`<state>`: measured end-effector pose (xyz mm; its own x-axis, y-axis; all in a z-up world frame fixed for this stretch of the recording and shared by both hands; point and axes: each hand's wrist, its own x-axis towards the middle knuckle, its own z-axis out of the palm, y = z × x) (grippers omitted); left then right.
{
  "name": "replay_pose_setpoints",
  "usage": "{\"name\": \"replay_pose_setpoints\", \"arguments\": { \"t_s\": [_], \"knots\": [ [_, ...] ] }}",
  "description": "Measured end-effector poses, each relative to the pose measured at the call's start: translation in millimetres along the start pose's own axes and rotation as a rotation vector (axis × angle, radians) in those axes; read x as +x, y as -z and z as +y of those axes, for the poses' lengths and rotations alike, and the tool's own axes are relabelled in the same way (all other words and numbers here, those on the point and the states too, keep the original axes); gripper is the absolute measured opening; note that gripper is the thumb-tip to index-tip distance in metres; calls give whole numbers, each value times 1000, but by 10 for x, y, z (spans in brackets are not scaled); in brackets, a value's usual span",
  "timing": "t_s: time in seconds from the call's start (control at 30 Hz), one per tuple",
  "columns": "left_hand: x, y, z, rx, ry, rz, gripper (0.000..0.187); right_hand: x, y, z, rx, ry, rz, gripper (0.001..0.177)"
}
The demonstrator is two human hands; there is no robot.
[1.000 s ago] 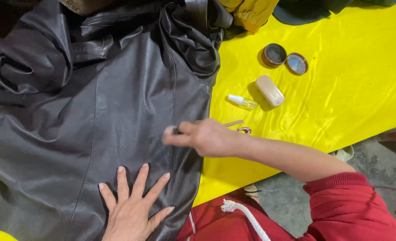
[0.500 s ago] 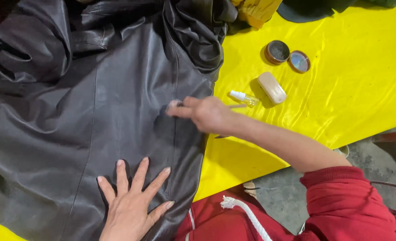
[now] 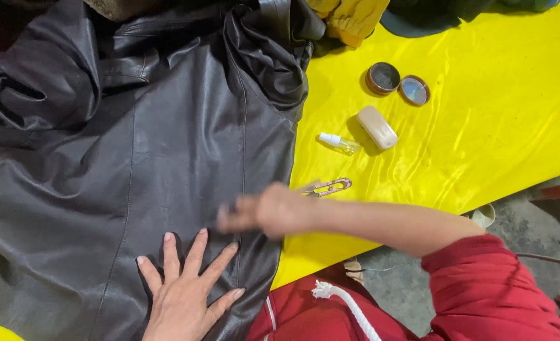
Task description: The person cleans a black leather jacket laid on a yellow table. They apply a liquid from a small bottle, use a hairdryer to dry the surface, and repeatedly brush and wipe the jacket with a brush and cloth. The person also uses a small metal tool to scrape or pick at seams and creases.
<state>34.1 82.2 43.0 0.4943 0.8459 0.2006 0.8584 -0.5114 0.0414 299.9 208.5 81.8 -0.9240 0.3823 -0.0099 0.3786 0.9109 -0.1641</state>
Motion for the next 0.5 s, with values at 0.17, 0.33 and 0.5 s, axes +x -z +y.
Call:
{"name": "replay_pose_setpoints", "arguments": {
  "t_s": [0.17, 0.33, 0.5],
  "knots": [
    [-11, 124, 23, -83, 75, -56, 85, 210, 477, 598, -23, -599, 178, 61],
    [4, 127, -2, -2, 368, 244, 90, 351, 183, 9, -6, -315, 32, 74],
    [-93, 34, -23, 10, 430, -56, 118, 549, 116, 711, -63, -373, 171, 74]
  ]
}}
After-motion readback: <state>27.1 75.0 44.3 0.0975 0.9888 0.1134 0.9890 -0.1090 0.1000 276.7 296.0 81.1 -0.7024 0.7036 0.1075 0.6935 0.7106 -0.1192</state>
